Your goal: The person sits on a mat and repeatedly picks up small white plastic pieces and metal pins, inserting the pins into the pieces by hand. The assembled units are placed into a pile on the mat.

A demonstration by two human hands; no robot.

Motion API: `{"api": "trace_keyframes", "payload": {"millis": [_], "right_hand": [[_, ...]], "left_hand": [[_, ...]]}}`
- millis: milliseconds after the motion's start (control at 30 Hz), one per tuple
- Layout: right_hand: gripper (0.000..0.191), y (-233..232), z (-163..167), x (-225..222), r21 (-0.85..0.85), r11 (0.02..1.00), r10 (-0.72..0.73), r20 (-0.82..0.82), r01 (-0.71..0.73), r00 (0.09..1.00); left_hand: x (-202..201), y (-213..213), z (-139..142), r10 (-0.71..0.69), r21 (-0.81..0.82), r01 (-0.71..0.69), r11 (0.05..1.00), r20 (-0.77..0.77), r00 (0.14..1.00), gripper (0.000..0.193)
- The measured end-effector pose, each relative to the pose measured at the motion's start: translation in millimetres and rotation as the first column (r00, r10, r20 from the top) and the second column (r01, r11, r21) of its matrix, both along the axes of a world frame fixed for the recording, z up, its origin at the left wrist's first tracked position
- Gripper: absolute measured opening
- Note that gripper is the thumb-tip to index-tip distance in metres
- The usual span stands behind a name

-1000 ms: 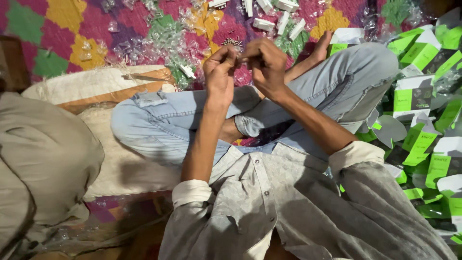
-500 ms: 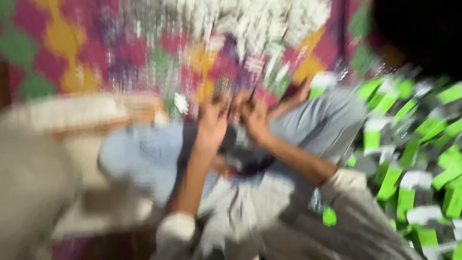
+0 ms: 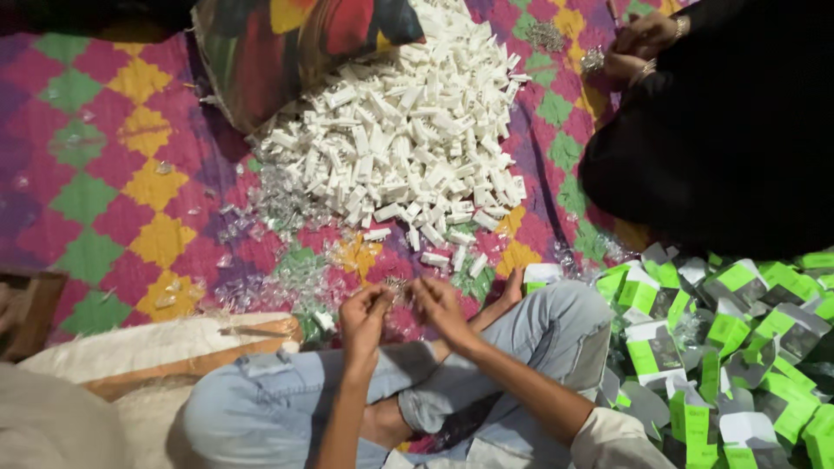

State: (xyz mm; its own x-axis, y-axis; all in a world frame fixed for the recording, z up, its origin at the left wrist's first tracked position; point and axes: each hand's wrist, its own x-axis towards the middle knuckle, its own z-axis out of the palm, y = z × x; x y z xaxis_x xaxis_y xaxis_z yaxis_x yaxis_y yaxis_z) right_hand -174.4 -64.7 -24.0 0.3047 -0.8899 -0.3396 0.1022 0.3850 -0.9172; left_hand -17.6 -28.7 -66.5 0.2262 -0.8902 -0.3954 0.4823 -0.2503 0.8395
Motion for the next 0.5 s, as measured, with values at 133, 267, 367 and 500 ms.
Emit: {"api": "trace_keyframes", "payload": {"millis": [133, 267, 367, 500], "right_hand": [[0.030, -13, 0, -18, -0.153, 0.952, 0.232, -0.209, -0.266, 0.950], [0.020, -15, -6, -25, -0.217, 0.937, 0.233, -0.200, -0.275, 0.952], [0.012, -13, -8, -25, -0.215, 0.943, 0.224, -0.157, -0.254, 0.962], [0.009, -5, -2, -20, -0.279, 0.930, 0.140, -0.329, -0.238, 0.934]], "left_hand": [[8, 3, 13, -0.209, -0.103, 0.230, 0.968, 0.182, 0.961, 0.014], [6, 4, 14, -0.243, -0.113, 0.270, 0.956, 0.211, 0.947, 0.016], [3, 4, 12, -0.236, -0.107, 0.252, 0.962, 0.147, 0.961, 0.016], [-2, 6, 13, -0.209, -0.163, 0.220, 0.962, 0.086, 0.974, 0.012]]}}
